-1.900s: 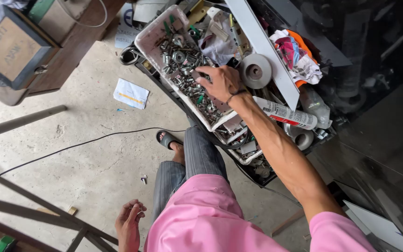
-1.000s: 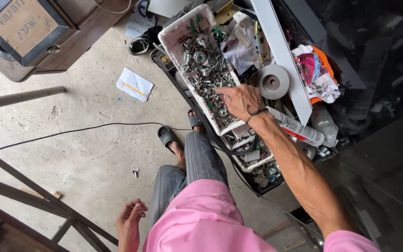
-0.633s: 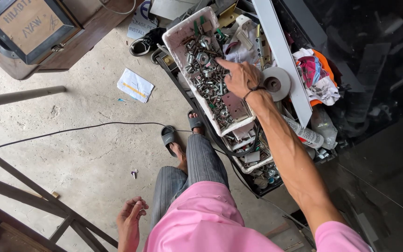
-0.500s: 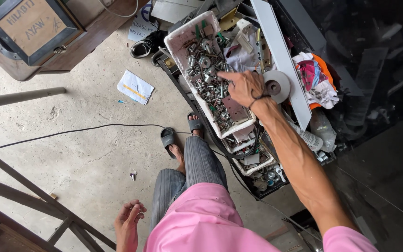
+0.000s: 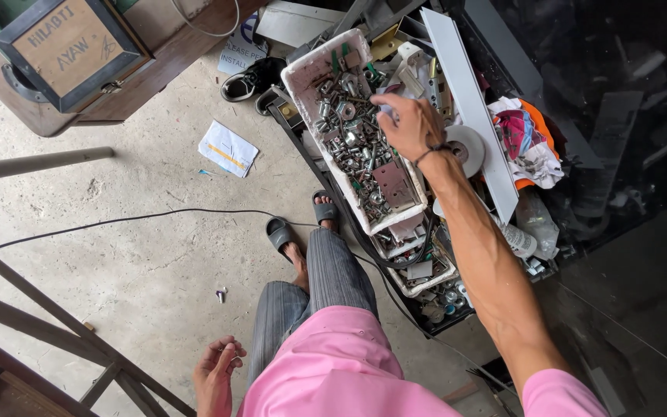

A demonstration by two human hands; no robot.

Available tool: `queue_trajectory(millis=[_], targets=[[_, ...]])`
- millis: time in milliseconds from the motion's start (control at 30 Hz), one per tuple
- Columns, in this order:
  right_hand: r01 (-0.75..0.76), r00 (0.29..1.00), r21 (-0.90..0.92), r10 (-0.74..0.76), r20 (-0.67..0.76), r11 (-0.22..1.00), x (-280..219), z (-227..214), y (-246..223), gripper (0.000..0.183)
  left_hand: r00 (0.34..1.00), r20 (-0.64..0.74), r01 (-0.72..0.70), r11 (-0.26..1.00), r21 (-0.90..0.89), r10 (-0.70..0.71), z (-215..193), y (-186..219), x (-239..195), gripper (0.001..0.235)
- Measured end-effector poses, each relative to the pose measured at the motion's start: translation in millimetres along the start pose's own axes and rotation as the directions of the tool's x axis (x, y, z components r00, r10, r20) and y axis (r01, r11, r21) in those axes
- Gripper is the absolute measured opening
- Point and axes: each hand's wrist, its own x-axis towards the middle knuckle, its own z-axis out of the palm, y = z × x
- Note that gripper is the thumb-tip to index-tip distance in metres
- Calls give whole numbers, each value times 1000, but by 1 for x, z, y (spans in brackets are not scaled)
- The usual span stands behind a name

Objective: Assembling a metal frame by selecting parts from a bin and using a power drill and pliers to fasten them.

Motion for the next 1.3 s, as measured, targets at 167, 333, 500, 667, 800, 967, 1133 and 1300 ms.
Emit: queue_trajectory(millis=[167,333,500,667,800,967,1133,1300], targets=[[75,995,-136,-65,74,988,12,29,-13,79,1000,-4,5,1000,6,-5,1,1,4,19],[89,993,-98,-96,-70,991,-13,45,-21,51,1000,13,-6,1000,-8,6,-2,0,6,18],[-16,998,-208,27,51,978,-42,23,-32,36,1000,7,-5,1000,-28,6,-8,-1,4,18],[-25,999,-196,32,34,980,-47,25,-27,27,1000,1,13,1000,-28,-13,-3,0,5,17],[-47,996,-171,59,61,984,-42,18,-25,25,1000,-23,21,1000,-2,-21,4,5,4,16],[-61,998,-109,62,4,992,-33,10,-18,24,1000,-25,16,1000,-6,-16,2,2,2,16],[-46,997,-169,56,57,985,-27,-2,-29,44,999,-26,29,1000,-9,-30,-1,-1,3,17],[-363,932,-91,363,-15,927,-54,-31,-43,33,999,-47,16,999,-48,-18,-3,1,1,18]])
